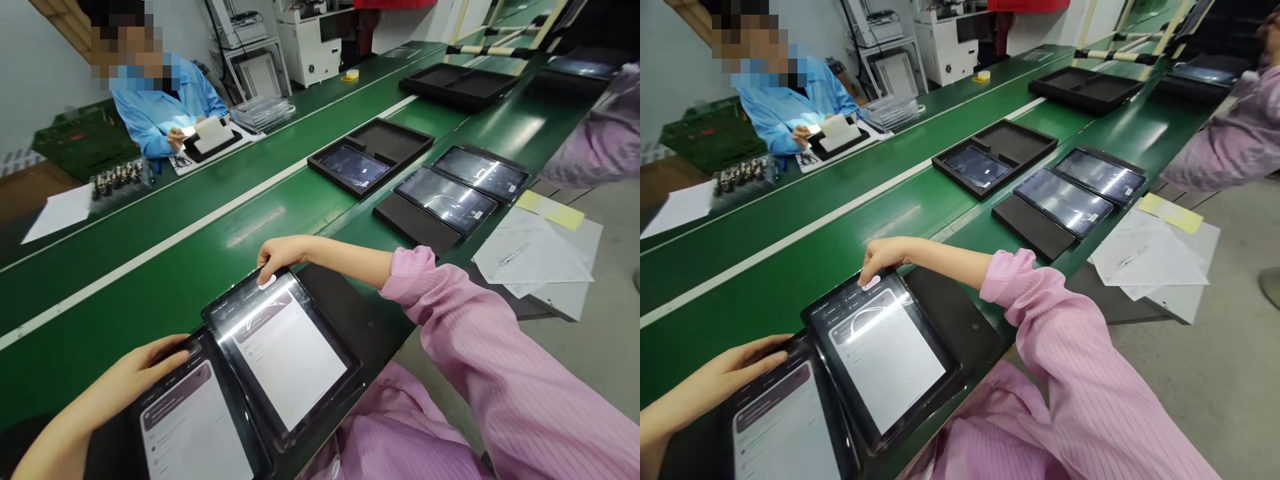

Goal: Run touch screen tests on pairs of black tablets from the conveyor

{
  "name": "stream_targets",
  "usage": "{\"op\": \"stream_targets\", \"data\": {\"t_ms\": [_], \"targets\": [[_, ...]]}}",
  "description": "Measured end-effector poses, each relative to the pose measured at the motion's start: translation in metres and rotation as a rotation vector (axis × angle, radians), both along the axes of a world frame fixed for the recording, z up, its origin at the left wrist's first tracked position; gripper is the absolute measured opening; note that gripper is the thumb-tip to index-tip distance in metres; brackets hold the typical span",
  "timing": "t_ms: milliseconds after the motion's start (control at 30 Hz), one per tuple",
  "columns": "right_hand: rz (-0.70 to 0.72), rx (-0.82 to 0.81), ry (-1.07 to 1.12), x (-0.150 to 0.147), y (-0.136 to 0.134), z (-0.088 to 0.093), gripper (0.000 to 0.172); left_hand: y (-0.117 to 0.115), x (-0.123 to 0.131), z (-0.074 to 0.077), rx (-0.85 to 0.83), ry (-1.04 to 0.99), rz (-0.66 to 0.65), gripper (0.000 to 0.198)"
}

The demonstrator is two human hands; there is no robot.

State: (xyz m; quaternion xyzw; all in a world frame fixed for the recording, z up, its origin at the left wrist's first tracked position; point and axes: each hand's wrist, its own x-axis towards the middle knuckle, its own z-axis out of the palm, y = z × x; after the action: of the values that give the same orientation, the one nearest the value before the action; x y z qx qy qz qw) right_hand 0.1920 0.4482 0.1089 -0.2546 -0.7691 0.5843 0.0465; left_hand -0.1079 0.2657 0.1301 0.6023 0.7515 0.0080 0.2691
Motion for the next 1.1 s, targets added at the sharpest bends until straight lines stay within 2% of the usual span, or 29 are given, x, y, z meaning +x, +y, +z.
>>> {"op": "stream_targets", "data": {"t_ms": [33, 100, 167, 467, 633, 867, 1000, 1033, 1100], "targets": [[-0.001, 0.033, -0.017, 0.000, 0.000, -0.001, 0.030, -0.001, -0.002, -0.002, -0.008, -0.053, -0.010, 0.060], [-0.022, 0.096, -0.050, 0.001, -0.001, -0.003, 0.037, -0.005, -0.002, -0.004, -0.005, -0.140, -0.023, 0.066], [-0.058, 0.110, -0.078, 0.001, -0.003, -0.006, 0.041, -0.009, 0.001, -0.004, 0.011, -0.139, -0.037, 0.073], [-0.057, -0.019, -0.086, -0.002, -0.008, -0.009, 0.024, -0.010, 0.013, 0.005, -0.028, -0.122, -0.010, 0.072], [-0.064, -0.011, -0.100, 0.000, -0.010, -0.003, 0.035, -0.011, 0.005, 0.000, -0.034, -0.088, -0.051, 0.076], [-0.030, 0.022, -0.107, 0.001, -0.006, -0.003, 0.047, -0.010, 0.002, -0.002, -0.100, -0.018, -0.161, 0.099], [-0.032, 0.195, -0.179, 0.006, -0.013, -0.004, 0.053, -0.015, 0.008, 0.002, -0.106, -0.039, -0.154, 0.095], [-0.035, 0.278, -0.220, 0.009, -0.019, -0.006, 0.059, -0.017, 0.010, 0.002, -0.102, -0.043, -0.155, 0.094], [-0.032, 0.464, -0.309, 0.014, -0.034, -0.009, 0.091, -0.018, 0.012, 0.001, -0.085, -0.036, -0.160, 0.092]]}}
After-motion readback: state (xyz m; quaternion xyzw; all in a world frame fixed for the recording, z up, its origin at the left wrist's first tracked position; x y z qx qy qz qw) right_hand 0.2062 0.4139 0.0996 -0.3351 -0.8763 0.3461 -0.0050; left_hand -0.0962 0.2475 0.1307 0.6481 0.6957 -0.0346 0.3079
